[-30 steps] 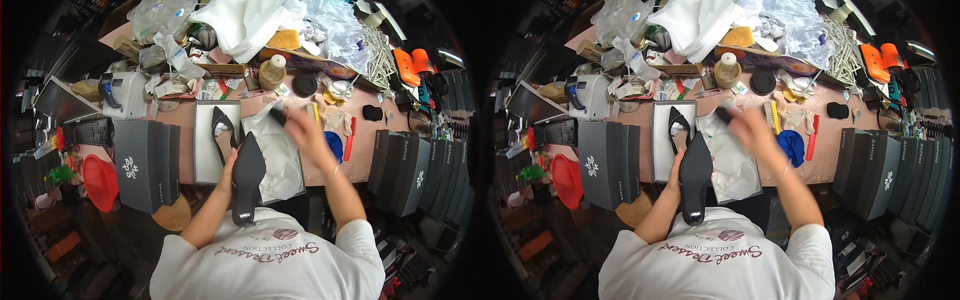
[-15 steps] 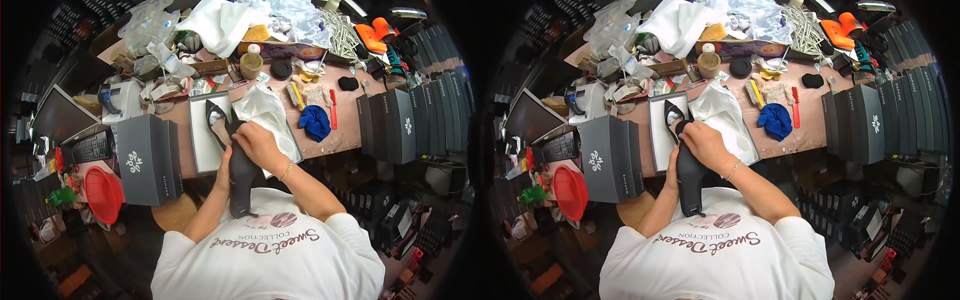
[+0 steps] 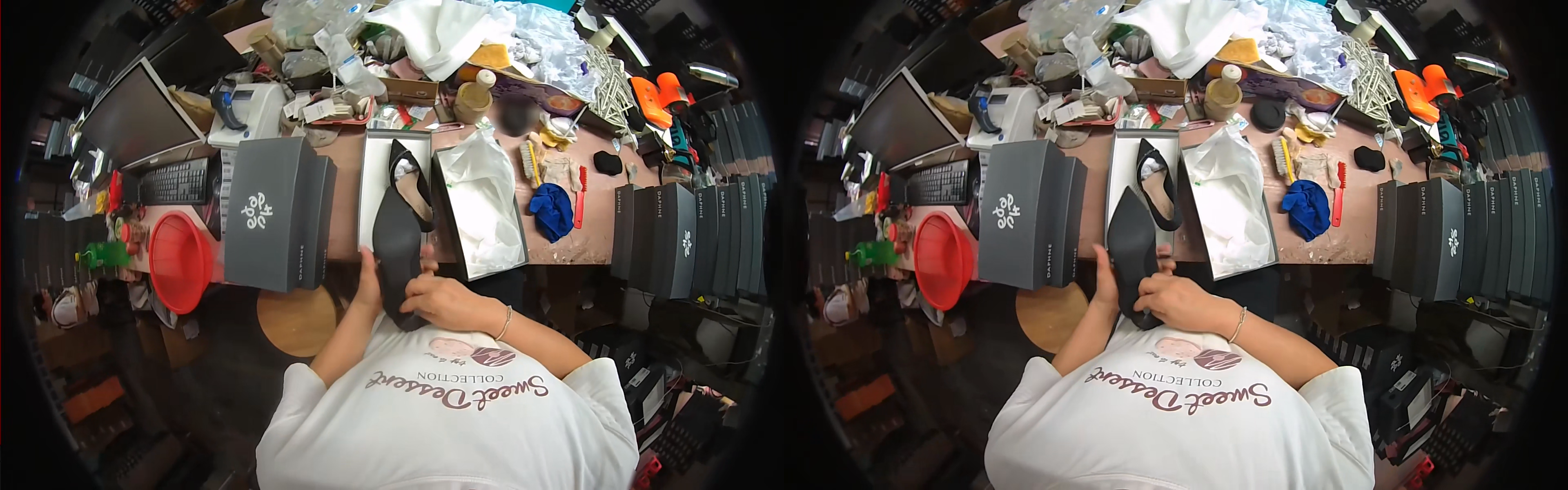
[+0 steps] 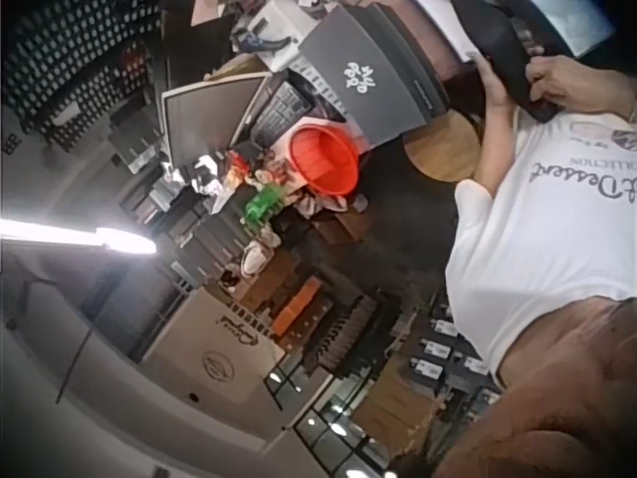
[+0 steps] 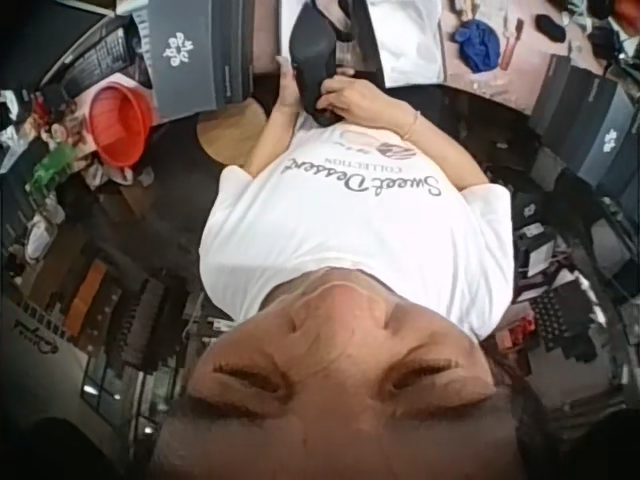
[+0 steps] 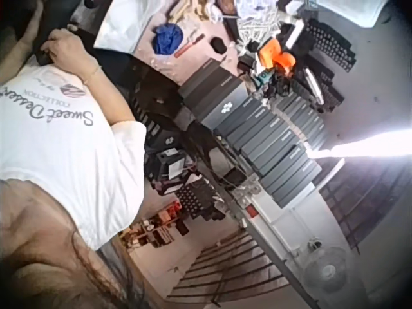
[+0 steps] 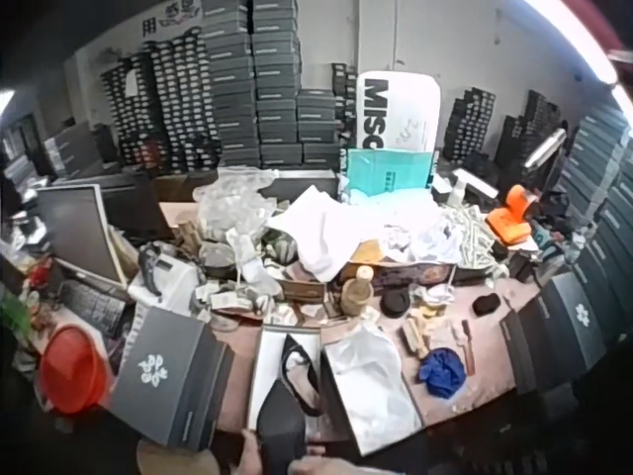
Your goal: Cleaning and packing shoes into boxes for storage or shipping.
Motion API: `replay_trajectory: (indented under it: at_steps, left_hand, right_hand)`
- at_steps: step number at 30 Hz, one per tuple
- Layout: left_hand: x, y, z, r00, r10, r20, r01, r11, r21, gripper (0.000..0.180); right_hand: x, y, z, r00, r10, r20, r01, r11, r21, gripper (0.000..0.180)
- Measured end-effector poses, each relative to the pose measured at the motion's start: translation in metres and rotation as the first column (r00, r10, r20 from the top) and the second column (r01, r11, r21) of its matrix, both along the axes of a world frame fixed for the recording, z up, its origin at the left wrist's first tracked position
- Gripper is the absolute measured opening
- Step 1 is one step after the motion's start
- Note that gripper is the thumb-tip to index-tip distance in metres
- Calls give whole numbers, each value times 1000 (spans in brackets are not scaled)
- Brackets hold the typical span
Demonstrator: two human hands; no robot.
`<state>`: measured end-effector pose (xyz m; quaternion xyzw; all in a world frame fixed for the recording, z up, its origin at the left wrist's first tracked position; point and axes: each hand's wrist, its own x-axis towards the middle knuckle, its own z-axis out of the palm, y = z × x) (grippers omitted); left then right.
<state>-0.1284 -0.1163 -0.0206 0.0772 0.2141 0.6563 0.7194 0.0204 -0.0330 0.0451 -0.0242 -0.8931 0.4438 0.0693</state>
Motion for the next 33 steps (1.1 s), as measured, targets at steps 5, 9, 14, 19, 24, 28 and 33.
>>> replay_trajectory:
  at_steps: [5,9,14,19,24,28,33]
  left_hand:
    - [18,-20,-13,989,15,-149,-53,966,-255,85]
    - [7,-2,-4,971,134,-196,-197,918,-345,74]
    - [-9,20,4,896,270,-354,-399,840,-367,63]
    - [-8,22,6,921,301,-247,-365,888,-279,62]
    - [-13,23,22,855,370,-363,-465,858,-221,62]
    - [-9,26,22,883,347,-315,-395,913,-102,67]
    - [-24,26,25,963,109,-248,-101,994,46,77]
  right_hand:
    - [1,7,-3,997,-72,27,73,995,-64,24]
    - [43,36,-11,936,-237,260,240,970,19,21]
    - [22,18,36,852,-518,-75,521,854,16,29]
    - [5,8,8,950,-257,-175,300,906,298,27]
    - [17,12,24,854,-394,-340,480,848,223,28]
    - [-3,6,17,922,-249,-295,331,904,271,38]
    - [38,24,6,838,-533,-113,535,845,-19,42]
